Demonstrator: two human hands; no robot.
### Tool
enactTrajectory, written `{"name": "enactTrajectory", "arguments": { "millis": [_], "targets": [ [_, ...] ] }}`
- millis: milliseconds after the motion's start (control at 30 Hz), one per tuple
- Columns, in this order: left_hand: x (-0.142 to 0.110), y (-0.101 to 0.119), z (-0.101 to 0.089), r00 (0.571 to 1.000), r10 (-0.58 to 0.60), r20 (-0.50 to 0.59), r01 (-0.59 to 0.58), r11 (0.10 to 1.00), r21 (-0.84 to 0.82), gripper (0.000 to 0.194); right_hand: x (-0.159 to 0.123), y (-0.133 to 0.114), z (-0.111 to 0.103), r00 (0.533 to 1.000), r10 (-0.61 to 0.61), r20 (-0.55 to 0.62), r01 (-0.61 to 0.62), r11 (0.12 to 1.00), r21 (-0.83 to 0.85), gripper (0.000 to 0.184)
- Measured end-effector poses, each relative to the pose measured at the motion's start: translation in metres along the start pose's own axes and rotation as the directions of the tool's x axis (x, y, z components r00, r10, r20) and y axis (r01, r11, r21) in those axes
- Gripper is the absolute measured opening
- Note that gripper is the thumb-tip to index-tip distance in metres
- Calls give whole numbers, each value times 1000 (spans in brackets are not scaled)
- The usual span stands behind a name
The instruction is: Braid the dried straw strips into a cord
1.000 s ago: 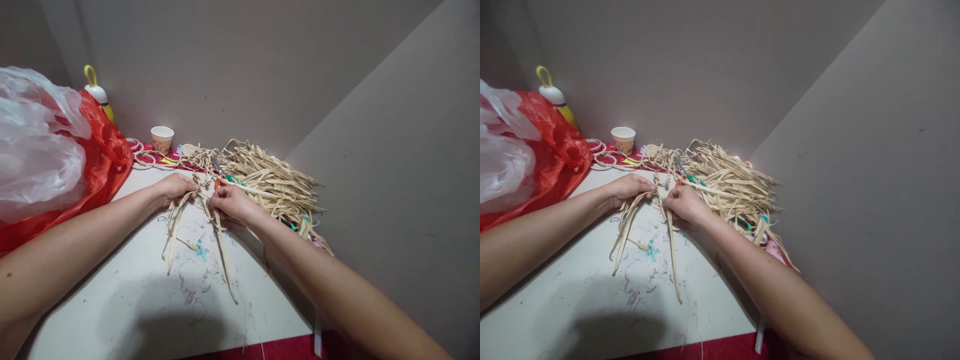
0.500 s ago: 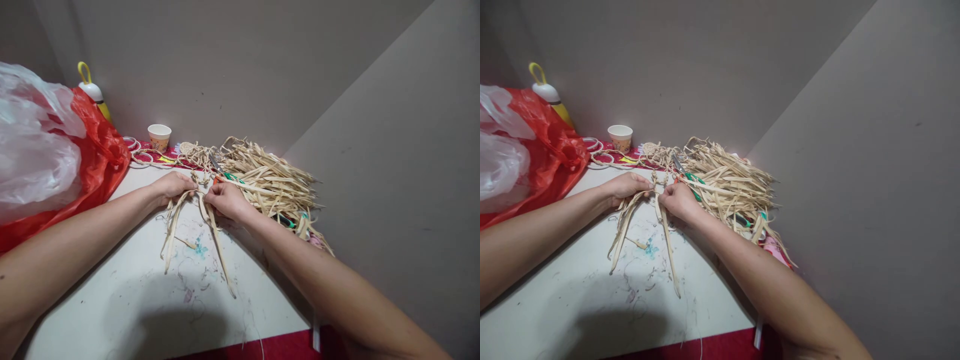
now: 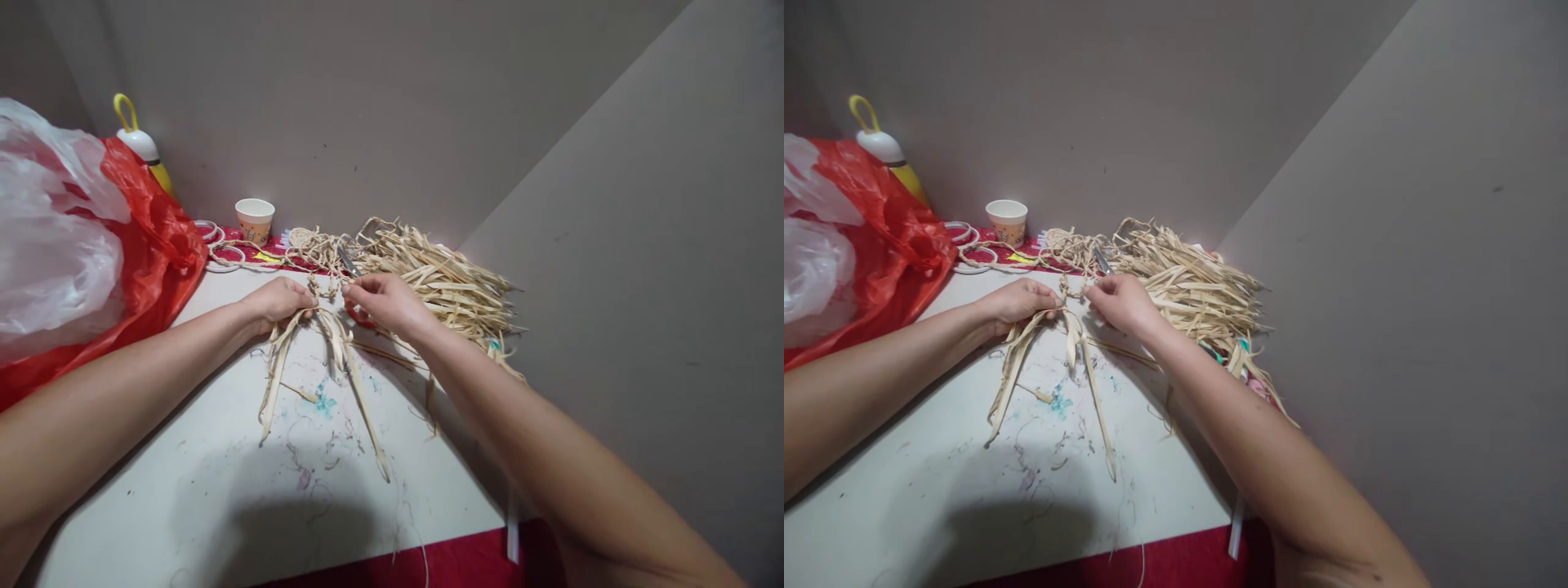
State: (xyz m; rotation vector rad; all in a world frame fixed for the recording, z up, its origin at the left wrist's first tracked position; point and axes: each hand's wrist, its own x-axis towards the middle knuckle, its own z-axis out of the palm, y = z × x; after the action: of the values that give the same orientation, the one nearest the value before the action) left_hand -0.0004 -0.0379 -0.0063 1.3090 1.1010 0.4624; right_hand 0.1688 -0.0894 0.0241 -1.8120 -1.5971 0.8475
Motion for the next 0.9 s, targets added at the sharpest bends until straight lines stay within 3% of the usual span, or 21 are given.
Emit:
{"name": "enactTrajectory", "arguments": {
  "millis": [100,200,300,567,767,900],
  "targets": [
    [0,-1,-1,1000,11,6,-11,1000,-14,25,8,-4,4,993,45,106,-50,998,47,24],
    [-1,-1,0,999,32,12,-32,999,-41,25,15,-5,11,931,47,361,-117,978,174,22],
    [-1,-1,1,999,42,6,-41,998,-49,21,21,-4,15,874,9,485,-161,949,272,12],
    [1,-3,1,997,54,46,-51,997,-65,21,30,-2,20,841,62,538,-270,909,318,8],
    [-1,-4,1,996,94,1,-94,995,-35,24,33,2,21,816,53,576,-285,903,321,8],
    [-2,-5,1,995,93,-35,-94,996,-13,21,32,-1,21,826,81,557,-273,924,270,13]
  ]
}}
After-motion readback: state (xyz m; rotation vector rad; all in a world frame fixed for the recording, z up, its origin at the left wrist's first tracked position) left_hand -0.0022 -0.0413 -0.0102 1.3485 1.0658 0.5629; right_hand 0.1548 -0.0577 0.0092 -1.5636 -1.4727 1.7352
